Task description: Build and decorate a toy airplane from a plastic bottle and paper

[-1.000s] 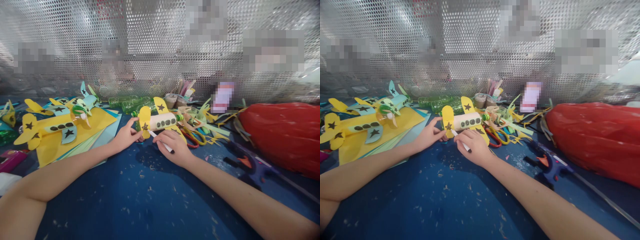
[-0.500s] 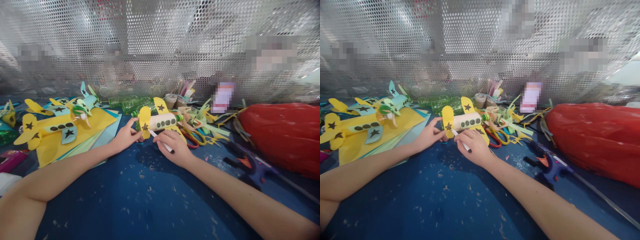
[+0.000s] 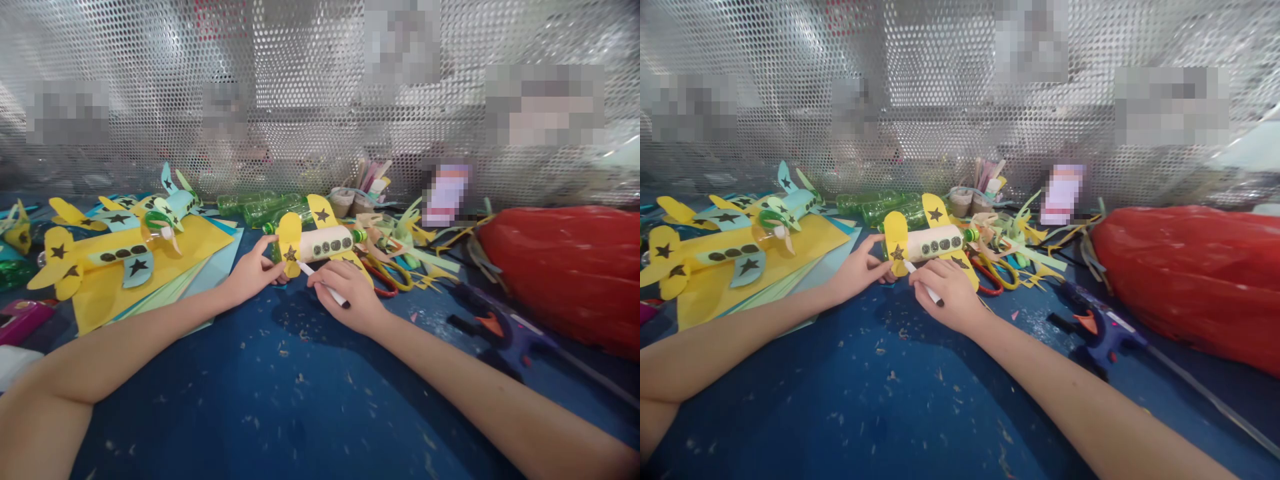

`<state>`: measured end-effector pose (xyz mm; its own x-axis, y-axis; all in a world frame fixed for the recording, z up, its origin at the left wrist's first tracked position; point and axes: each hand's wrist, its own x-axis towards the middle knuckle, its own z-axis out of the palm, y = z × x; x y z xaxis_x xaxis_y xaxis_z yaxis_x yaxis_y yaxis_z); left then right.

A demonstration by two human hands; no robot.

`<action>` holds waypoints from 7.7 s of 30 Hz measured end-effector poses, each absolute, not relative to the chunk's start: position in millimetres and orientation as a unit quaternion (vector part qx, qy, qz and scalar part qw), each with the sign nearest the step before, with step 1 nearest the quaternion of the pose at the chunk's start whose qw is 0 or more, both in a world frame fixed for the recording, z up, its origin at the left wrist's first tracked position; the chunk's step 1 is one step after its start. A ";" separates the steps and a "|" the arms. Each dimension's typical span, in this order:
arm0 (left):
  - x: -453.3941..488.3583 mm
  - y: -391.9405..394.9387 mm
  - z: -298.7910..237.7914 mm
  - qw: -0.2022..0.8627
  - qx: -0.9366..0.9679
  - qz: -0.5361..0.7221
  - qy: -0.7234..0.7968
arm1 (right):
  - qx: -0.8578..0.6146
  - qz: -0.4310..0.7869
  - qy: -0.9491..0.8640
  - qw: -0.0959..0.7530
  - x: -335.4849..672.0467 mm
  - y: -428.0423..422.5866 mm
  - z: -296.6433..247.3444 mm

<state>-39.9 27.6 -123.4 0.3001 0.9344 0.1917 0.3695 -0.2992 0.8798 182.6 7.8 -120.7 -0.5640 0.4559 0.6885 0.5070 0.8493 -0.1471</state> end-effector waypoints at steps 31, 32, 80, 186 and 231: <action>-38.9 26.5 -122.1 0.381 0.707 0.374 0.464 | -0.276 -0.040 -0.882 0.380 182.4 7.6 -120.6; -39.0 26.5 -122.2 0.381 0.707 0.374 0.464 | -0.276 -0.042 -0.882 0.381 182.3 7.6 -120.6; -40.1 27.7 -123.7 0.378 0.711 0.374 0.461 | -0.275 -0.030 -0.883 0.380 181.6 6.1 -119.7; -40.2 25.8 -121.1 0.374 0.717 0.372 0.455 | -0.262 -0.042 -0.888 0.376 180.3 7.8 -121.9; -39.9 25.7 -121.7 0.373 0.715 0.371 0.460 | -0.284 -0.028 -0.878 0.385 181.9 7.4 -122.4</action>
